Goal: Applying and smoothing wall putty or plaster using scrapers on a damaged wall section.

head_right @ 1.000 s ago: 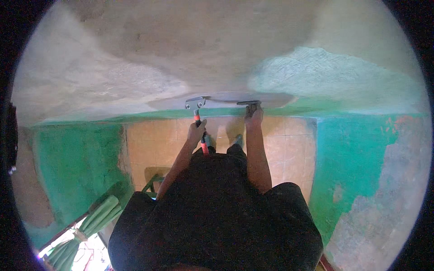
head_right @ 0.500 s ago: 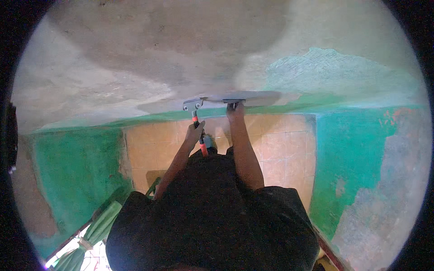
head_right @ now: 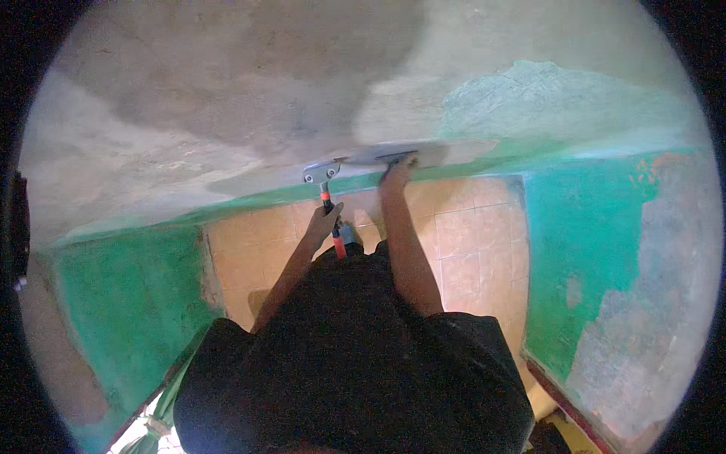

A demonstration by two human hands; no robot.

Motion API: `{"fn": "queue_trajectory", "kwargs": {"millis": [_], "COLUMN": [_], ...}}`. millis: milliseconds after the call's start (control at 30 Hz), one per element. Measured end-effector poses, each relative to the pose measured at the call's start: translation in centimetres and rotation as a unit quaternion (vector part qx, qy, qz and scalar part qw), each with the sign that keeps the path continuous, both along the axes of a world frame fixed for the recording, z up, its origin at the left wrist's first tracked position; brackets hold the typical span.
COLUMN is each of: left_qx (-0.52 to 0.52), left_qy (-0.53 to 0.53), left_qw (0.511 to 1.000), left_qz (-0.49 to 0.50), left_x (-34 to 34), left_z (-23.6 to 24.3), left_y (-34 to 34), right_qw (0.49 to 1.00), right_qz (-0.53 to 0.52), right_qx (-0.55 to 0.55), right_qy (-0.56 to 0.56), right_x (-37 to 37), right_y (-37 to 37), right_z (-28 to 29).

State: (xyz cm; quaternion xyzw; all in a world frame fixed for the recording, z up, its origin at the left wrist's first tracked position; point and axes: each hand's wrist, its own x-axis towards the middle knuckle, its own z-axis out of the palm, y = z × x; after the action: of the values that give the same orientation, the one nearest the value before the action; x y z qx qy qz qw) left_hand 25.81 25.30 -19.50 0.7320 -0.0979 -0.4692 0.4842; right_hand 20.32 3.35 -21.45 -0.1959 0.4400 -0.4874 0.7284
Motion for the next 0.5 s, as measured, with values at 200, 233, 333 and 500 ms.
{"fn": "queue_trajectory", "kwargs": {"millis": [200, 233, 333, 500], "left_qx": [0.002, 0.001, 0.019, -0.003], "left_qy": [0.031, 0.031, 0.039, 0.067], "left_qw": [0.998, 0.998, 0.998, 0.997], "left_qz": [-0.049, -0.051, -0.049, 0.030], "left_x": [1.1, 1.0, 0.7, 0.4], "left_z": [-1.1, -0.9, -0.2, -1.5], "left_y": [1.8, 1.7, 1.9, 2.3], "right_qw": [0.999, 0.999, 0.993, 0.973], "right_qz": [-0.019, -0.043, -0.078, -0.171], "right_qx": [0.046, 0.003, -0.087, -0.106], "right_qy": [-0.003, -0.023, -0.029, 0.115], "right_x": [0.8, -0.5, -4.0, -2.0], "right_y": [0.2, -1.5, -6.6, -8.5], "right_z": [2.2, 2.1, 3.9, 3.1]}}
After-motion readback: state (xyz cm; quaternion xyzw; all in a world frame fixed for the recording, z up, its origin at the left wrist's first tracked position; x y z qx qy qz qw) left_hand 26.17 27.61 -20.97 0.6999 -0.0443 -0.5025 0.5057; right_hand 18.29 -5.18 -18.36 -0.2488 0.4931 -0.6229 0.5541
